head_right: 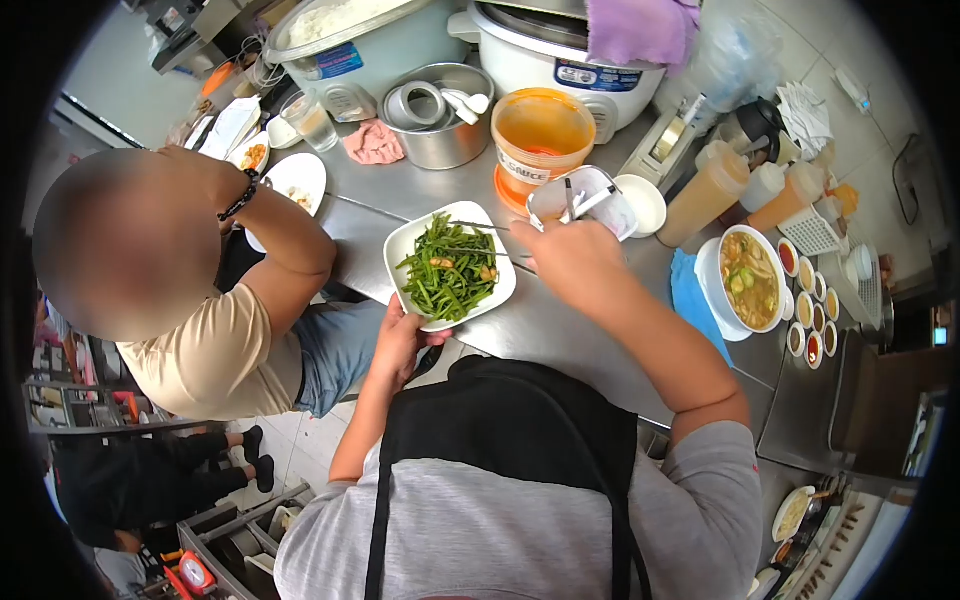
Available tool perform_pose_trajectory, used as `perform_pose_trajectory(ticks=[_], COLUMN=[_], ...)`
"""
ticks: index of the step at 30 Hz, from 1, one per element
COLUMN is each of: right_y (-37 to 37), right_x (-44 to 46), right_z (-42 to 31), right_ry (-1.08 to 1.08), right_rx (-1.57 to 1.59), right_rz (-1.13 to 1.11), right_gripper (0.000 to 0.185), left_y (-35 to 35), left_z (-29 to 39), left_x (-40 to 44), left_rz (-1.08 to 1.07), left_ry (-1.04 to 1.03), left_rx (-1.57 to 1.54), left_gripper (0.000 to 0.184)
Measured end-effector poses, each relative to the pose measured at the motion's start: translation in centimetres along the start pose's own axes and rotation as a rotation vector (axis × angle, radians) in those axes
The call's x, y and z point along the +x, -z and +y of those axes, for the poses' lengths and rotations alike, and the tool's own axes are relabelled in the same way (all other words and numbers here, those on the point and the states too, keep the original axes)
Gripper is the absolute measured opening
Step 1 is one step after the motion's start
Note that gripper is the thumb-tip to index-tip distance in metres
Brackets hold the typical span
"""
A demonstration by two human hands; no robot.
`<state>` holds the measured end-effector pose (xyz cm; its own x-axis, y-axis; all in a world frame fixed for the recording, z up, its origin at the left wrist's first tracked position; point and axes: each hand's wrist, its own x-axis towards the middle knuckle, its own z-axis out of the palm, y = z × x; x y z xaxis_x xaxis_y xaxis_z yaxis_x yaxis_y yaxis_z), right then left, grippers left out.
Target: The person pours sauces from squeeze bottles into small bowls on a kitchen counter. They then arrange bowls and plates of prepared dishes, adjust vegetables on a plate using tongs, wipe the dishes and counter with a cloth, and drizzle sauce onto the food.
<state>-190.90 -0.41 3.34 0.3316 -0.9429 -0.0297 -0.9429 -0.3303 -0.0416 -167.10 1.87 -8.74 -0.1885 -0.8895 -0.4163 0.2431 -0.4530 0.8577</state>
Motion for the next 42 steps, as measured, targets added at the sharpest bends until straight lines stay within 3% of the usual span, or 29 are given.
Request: perform_pose_trajectory(ticks=[4, 14, 20, 30, 36, 39, 42], right_y=[0.6, -0.2, 2.7, 2.4, 4.3, 4.7, 4.7], right_x=[-0.2, 0.2, -1.7, 0.2, -0.5, -0.8, -0.3], right_z=[0.0, -0.4, 0.2, -2.3, -2.1, -2.0, -2.9], right_ry=[0.016, 0.037, 0.075, 0.068, 0.092, 0.133, 0.164], right_rx=[0.067, 0.032, -0.050, -0.253, -0.278, -0.234, -0.203], right_rz=[0.126, -0.027, -0.016, -0.302, -0.267, -0.069, -0.037], right_gripper=[0.034, 0.028, 0.026, 0.017, 0.015, 0.026, 0.027], left_y=[-0.4, -0.2, 0.1, -0.2, 0.5, 0.7, 0.3], left_z=[0.4, 0.4, 0.7, 1.2, 1.2, 1.0, 1.1], left_x=[0.0, 0.1, -0.5, -1.4, -2.1, -2.2, -2.4], left_rz=[0.000, 0.013, 0.049, 0.060, 0.048, 0.054, 0.064], left_ry=[0.013, 0.015, -0.009, -0.078, -0.045, -0.045, -0.045], left_rx=[-0.008, -0.030, -0.022, -0.001, -0.067, -0.074, -0.055], left_gripper=[0.045, 0.053, 0.044, 0.049, 0.047, 0.047, 0.040])
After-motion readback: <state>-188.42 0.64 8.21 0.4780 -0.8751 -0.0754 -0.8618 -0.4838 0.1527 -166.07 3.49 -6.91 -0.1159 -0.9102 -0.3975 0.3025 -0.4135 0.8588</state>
